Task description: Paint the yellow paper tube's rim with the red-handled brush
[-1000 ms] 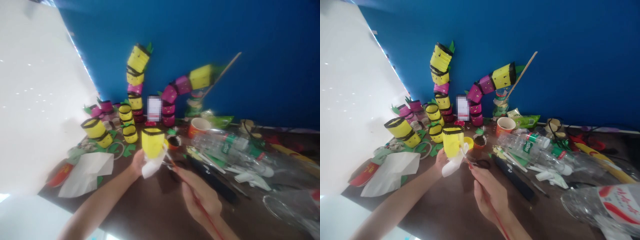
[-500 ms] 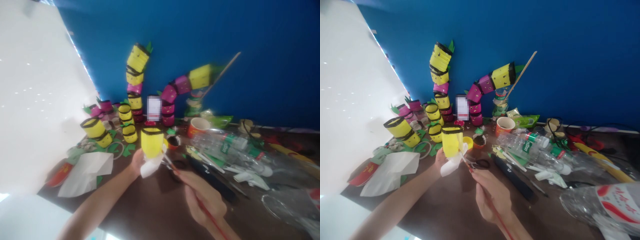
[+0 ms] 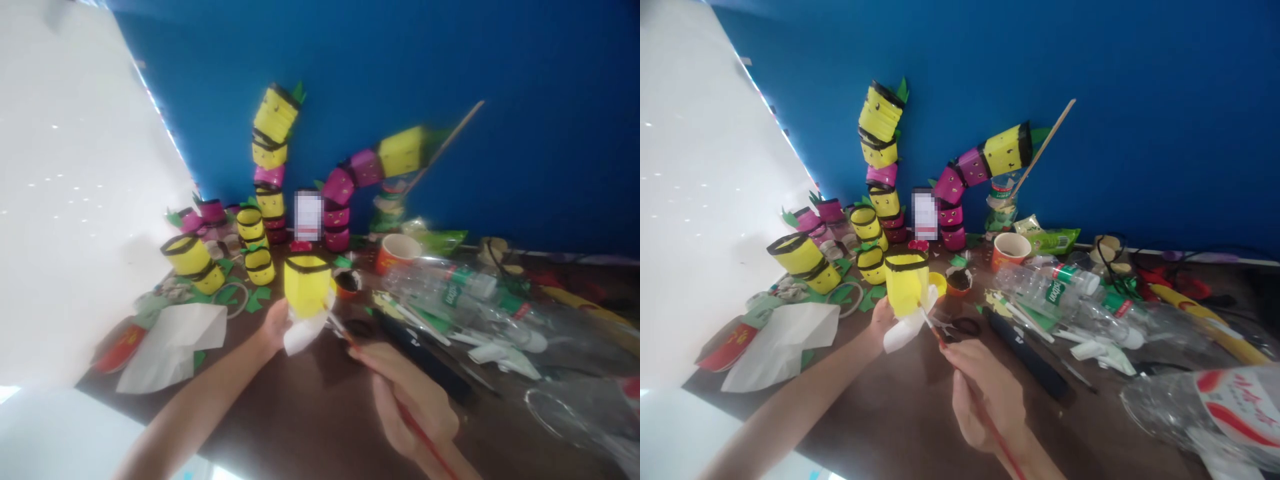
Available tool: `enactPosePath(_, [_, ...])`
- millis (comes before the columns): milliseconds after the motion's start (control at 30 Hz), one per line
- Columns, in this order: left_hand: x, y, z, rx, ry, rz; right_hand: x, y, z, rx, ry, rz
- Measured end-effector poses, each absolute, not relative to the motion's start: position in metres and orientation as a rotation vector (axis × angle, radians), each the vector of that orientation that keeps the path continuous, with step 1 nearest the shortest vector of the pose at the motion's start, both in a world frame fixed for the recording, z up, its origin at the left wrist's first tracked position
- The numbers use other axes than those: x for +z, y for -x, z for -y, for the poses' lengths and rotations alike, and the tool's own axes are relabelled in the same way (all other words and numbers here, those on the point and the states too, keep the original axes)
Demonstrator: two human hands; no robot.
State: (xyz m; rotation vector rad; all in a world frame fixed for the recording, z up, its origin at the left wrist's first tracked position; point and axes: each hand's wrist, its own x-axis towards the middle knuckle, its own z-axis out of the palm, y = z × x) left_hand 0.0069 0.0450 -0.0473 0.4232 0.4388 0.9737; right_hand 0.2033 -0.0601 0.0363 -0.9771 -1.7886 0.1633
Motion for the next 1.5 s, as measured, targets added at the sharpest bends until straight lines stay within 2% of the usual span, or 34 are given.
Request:
enactPosePath(167, [-0.050, -0.004, -0.044, 0.938, -0.462, -0.469, 0.035, -0.198, 0.058, 0.082, 0.956, 1.756])
enactPosePath(400, [-0.055, -0.001, -0.045, 0.945, -0.433, -0.454, 0.037, -0.200, 0.063, 0.223, 0.944, 1.776])
enactPosePath(633, [-0.053, -0.002, -0.043, 0.959, -0.456, -0.449, 0.038, -0.197, 0.060, 0.116, 1.013, 1.740])
enactPosePath(1500, [-0.044, -0.009, -0.047, 1.014, -0.405, -0.412, 0.035, -0.202, 0.061, 0.154, 0.953, 1.816])
